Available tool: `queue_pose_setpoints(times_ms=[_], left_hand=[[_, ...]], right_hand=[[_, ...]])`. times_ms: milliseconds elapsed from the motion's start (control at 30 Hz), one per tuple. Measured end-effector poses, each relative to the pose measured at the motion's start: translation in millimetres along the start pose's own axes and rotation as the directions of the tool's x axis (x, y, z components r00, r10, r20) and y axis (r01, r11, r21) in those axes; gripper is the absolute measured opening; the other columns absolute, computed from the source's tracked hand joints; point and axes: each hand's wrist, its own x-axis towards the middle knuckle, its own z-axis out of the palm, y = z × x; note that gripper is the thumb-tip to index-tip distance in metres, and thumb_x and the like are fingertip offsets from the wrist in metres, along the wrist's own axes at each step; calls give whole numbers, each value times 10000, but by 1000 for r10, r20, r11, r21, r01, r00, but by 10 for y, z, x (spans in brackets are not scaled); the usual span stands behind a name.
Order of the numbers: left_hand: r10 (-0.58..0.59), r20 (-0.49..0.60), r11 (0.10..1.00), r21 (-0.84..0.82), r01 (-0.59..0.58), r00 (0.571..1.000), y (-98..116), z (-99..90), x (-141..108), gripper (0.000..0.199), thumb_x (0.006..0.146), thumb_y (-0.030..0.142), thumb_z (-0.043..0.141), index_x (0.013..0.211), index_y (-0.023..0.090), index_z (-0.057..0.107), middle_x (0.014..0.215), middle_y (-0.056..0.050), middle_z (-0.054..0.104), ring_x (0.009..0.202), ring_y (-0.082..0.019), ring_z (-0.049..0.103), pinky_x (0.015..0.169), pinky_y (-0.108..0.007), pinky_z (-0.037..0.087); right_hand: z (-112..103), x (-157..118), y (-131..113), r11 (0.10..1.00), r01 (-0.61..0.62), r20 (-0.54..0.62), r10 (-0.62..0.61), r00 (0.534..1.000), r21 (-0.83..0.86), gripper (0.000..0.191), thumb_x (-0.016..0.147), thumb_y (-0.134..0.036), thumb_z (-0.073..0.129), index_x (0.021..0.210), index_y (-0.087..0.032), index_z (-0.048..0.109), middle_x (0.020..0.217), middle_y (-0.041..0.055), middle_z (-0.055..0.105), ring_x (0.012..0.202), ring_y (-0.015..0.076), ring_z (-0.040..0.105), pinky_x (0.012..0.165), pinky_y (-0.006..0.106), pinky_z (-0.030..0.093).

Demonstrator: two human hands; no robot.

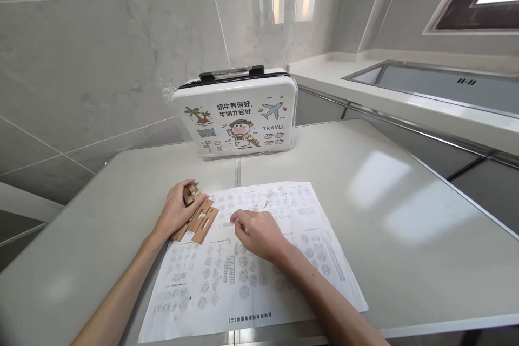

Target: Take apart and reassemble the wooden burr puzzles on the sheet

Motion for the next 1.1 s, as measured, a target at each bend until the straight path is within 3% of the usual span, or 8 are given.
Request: queue_pose_setpoints(times_ms=[233,467,667,767,867,967,1033,1100], left_hand=[[-19,15,1000,5,19,1000,-137,-118,42,614,926,615,637,1384,220,525,1378,-137,637,1278,-340,584,1091,-501,464],[17,-90,988,153,-3,996,-254,-163,45,615,882,613,681,1332,213,558,1271,-134,700,1178,-354,631,1052,-502,476],[-45,-122,993,106,58,991,-222,-201,18,692,842,635,727,1350,201,546,1271,-141,707,1207,-356,632,1036,-486,506],[-41,-198,998,36,49,979,-54,-221,-27,682,822,620,764,1323,199,568,1259,-135,711,1226,-348,637,1059,-490,510],[47,-192,993,-96,-67,980,246,-191,-123,647,826,570,797,1326,225,573,1289,-109,696,1202,-307,666,1063,-460,525],[207,-29,959,-191,-209,978,620,-107,-266,639,811,528,845,1325,256,580,1301,-89,682,1182,-289,675,1026,-427,545],[313,123,933,-227,-280,942,852,-28,-364,668,813,533,851,1364,283,570,1274,-88,684,1143,-294,682,965,-418,562],[422,203,891,-271,-364,884,1029,64,-444,700,788,558,871,1356,277,576,1241,-91,692,1110,-304,680,934,-424,563]], right_hand=[[12,2,2,1000,-2,-8,2,1000,16,256,990,-113,494,1091,-223,702,722,-27,692,549,124,540,588,255,353],[-13,4,-32,999,-17,-1,17,1000,29,262,985,-114,480,1085,-217,699,668,-31,630,536,131,509,590,258,357],[-48,13,-52,997,-37,19,36,999,70,254,994,-130,478,1090,-218,696,631,-47,550,530,134,470,589,255,368],[-59,12,-76,989,-73,17,72,997,130,231,992,-151,487,1046,-220,701,613,-52,533,536,136,474,619,265,399],[-56,22,-85,947,-142,8,146,989,290,198,989,-202,505,1011,-215,701,624,-43,567,541,136,482,606,267,411],[-87,70,-54,819,-222,-2,263,965,529,200,984,-305,527,1029,-203,693,662,-26,608,540,138,483,547,259,391],[-161,121,-12,716,-256,-24,356,934,649,237,966,-374,545,1039,-195,682,681,-26,608,512,128,453,514,258,369],[-281,165,40,670,-251,-86,427,900,699,259,933,-411,587,1021,-186,680,670,-35,590,484,111,405,501,258,352]])
